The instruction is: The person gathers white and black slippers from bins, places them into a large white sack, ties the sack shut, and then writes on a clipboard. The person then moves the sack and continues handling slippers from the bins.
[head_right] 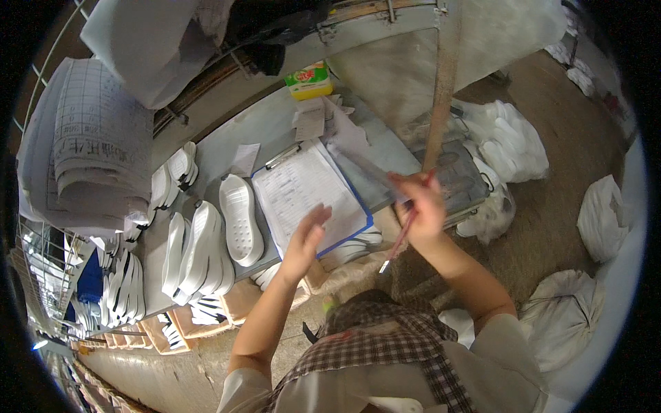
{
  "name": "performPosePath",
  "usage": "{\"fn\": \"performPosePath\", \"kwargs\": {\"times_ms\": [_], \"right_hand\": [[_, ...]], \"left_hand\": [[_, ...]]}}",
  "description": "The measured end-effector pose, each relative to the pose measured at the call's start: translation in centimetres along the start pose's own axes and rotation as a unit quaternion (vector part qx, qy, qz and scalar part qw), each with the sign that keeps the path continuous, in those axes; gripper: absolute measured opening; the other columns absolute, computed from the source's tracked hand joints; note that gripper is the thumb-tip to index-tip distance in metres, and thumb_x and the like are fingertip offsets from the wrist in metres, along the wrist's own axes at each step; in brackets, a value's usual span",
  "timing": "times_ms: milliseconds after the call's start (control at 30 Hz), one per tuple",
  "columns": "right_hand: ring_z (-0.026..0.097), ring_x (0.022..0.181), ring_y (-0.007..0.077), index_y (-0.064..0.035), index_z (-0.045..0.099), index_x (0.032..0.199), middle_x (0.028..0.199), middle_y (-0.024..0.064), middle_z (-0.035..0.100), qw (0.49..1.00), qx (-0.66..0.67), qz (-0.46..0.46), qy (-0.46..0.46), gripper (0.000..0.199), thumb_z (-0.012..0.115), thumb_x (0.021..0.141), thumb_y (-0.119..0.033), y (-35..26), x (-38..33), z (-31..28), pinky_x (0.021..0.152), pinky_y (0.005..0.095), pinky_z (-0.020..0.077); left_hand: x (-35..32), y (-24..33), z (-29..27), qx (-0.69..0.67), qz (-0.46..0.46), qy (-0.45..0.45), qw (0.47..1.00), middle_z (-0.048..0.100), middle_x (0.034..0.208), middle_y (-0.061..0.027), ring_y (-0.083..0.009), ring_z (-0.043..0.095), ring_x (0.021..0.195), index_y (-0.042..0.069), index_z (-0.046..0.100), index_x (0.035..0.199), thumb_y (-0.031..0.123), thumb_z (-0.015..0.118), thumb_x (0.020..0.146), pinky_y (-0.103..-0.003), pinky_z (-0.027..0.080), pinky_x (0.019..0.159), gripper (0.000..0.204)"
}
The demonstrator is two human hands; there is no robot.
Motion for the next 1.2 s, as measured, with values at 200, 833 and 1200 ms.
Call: {"fn": "performPosePath", "kwargs": {"times_ms": [200,833,1200], "right_hand": [[0.058,0.093,0.0198,-0.0129,0.064,0.085,0.106,-0.0010,0.065,0.952,-0.016,-0.181,-0.245,0.014,0.064,0.070,-0.012,-1.5,-4.2,8.6,0.076,0.0304,0.0481],[0.058,0.087,0.0277,-0.0061,0.060,0.106,0.100,0.0107,0.060,0.926,0.169,0.032,-0.337,0.036,0.072,0.078,-0.023,3.3,-2.8,12.4,0.075,0.0346,0.0476],[0.055,0.086,0.0163,-0.0057,0.061,0.103,0.096,0.0069,0.060,0.921,0.167,0.124,-0.329,0.018,0.062,0.087,-0.013,4.0,-4.1,11.0,0.076,0.0271,0.0439]], "left_hand": [[4.3,-2.4,-4.5,-0.239,0.041,0.125,0.962,0.060,0.116,-0.0099,-0.0174,0.051,0.110,0.005,0.039,0.132,0.019,0.061,0.089,-0.029,0.036,0.096,0.050],[1.9,-1.3,-4.8,0.442,0.204,-0.036,0.873,0.060,0.100,-0.0101,-0.0264,0.054,0.093,0.011,0.065,0.098,0.031,0.079,0.067,-0.035,0.044,0.081,0.039],[1.0,0.5,-5.3,0.445,0.242,-0.011,0.862,0.061,0.094,-0.0081,-0.0292,0.055,0.086,0.009,0.065,0.088,0.024,0.077,0.069,-0.038,0.043,0.079,0.027]]}}
Point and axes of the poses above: each hand's wrist, its own x-axis towards the middle knuckle, its own z-axis out of the palm, y = z × x, the point moved 5 cm from there along x, towards the middle knuckle
